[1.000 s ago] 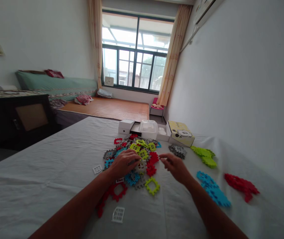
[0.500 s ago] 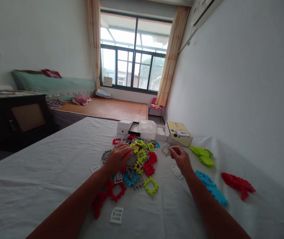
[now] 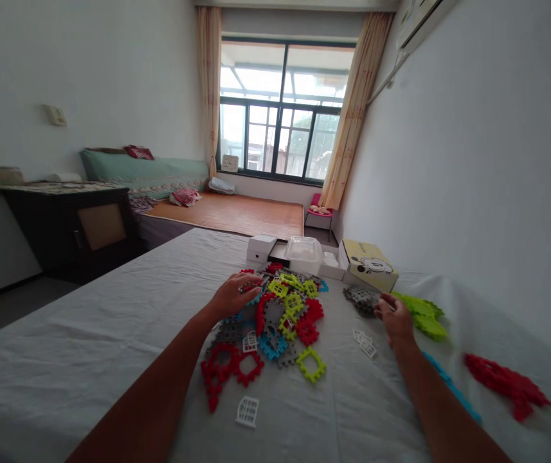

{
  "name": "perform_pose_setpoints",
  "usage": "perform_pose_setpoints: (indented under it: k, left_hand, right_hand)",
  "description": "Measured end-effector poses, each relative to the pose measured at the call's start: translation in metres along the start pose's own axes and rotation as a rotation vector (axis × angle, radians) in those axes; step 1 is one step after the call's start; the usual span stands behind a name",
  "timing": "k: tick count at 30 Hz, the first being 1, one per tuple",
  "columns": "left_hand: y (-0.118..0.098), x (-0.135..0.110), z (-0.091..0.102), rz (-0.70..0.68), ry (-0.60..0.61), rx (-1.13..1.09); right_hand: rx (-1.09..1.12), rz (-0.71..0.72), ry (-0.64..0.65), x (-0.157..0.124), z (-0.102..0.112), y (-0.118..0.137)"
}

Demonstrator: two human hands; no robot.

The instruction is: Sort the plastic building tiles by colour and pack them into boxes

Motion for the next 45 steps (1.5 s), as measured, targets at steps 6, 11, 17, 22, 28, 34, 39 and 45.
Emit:
perform_pose_setpoints:
  k: [6, 11, 17, 22, 28, 34, 39, 45]
  left_hand:
    - [0.006, -0.008, -0.001, -0.036, 0.172, 0.005]
    - [0.006, -0.007, -0.007, -0.021, 0.052, 0.074]
    - [-0.02, -0.003, -0.006, -0.11, -0.119, -0.026]
    - [-0.066, -0.009, -0.018, -0.315, 0.03, -0.174]
    - [-0.08, -0.012, -0.027, -0.38, 0.093, -0.153]
    - [-0.053, -0.005, -0.016, -0.198, -0.136, -0.082]
    - [-0.033, -0.003, -0.01, -0.093, -0.228, -0.074]
    - [-0.014, -0.002, -0.01, -0.002, -0.281, -0.017]
  right_hand:
    - [-0.225, 0.086, 0.194, -0.024, -0.012, 0.015]
    - [-0.396, 0.226, 0.284, -0.045, -0.025, 0.038]
    - [-0.261, 0.347, 0.503, -0.093, -0.054, 0.07]
    - [-0.203, 0.526, 0.838, -0.152, -0.079, 0.099]
    - [-0.257, 0.571, 0.795, -0.153, -0.08, 0.109]
    - [-0.482, 0.289, 0.731, -0.056, 0.005, 0.102]
    - [-0.659, -0.009, 0.561, 0.009, 0.098, 0.07]
    - [-0.776, 0.029, 0.419, 0.015, 0.105, 0.057]
Point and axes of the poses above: each hand's wrist, its own x-axis towards the middle knuckle, its own z-axis out of the back of the hand, y = z × x, the point moved 2 cm from there along x, towards the middle knuckle, and after that the axes turned 6 degrees about x, right-handed, at the moved point
